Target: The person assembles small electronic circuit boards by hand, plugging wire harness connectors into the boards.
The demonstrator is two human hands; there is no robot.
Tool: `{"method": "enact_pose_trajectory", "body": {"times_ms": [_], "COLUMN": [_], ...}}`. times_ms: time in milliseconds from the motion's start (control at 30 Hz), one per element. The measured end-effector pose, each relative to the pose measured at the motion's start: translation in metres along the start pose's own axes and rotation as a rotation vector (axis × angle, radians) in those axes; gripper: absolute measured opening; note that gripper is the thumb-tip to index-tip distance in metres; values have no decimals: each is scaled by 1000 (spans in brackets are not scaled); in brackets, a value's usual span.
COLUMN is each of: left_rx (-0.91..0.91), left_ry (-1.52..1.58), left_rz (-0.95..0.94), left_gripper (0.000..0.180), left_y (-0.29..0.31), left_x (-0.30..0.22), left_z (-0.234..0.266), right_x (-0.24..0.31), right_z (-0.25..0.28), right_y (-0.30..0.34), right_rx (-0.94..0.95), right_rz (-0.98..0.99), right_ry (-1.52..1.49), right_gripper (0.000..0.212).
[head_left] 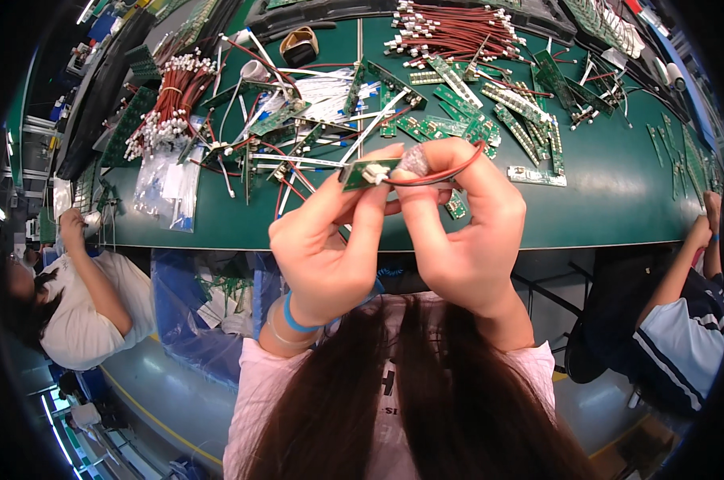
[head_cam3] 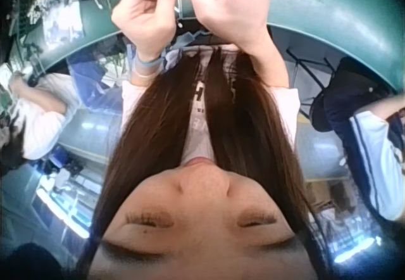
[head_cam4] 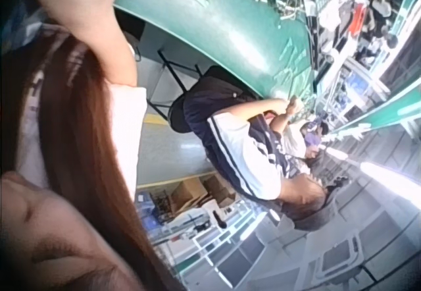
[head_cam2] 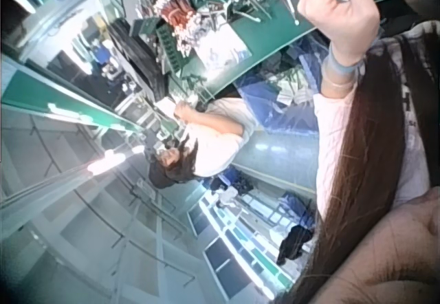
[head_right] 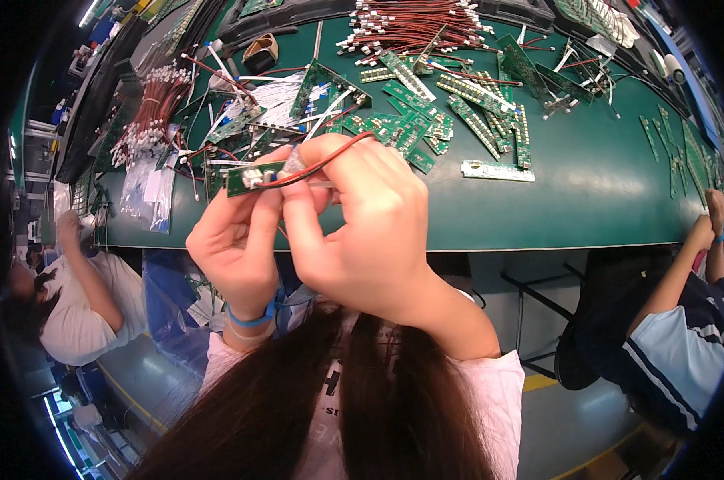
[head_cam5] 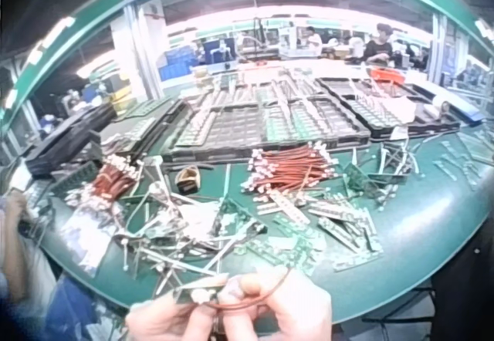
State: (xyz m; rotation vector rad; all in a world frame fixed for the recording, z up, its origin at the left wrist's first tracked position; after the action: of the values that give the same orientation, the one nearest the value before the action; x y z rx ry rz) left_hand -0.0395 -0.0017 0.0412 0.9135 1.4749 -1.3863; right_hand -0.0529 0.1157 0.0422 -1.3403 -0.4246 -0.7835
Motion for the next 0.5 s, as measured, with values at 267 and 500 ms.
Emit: {"method": "enact_pose_trajectory", "body": {"times_ms": [267, 500], "left_rx": [-17, -50], "left_ry": [-104, -79], "left_rz": [10, 32], "left_gripper": [23, 20], "left_y": [1, -5], "left_x": [2, 11], "left_z": [1, 11], "right_x": [-3, -5], "right_z": [-3, -10], "right_y": [2, 2], "right_rx": [58, 80], "right_rz": [-13, -119], "right_ry": [-36, -150], "right_gripper": [7, 12]}}
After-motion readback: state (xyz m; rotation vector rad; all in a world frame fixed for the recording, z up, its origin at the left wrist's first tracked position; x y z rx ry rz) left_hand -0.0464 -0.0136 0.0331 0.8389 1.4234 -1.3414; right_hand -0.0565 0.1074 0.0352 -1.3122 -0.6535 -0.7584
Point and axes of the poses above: each hand's wrist, its own y-axis away from the middle knuckle, its own z-axis out of the back of the hand, x = y × z, the point moved 5 cm from there along -y, towards the middle knuckle, and after that the axes turned 11 degrees about z, right-handed, at the moved point
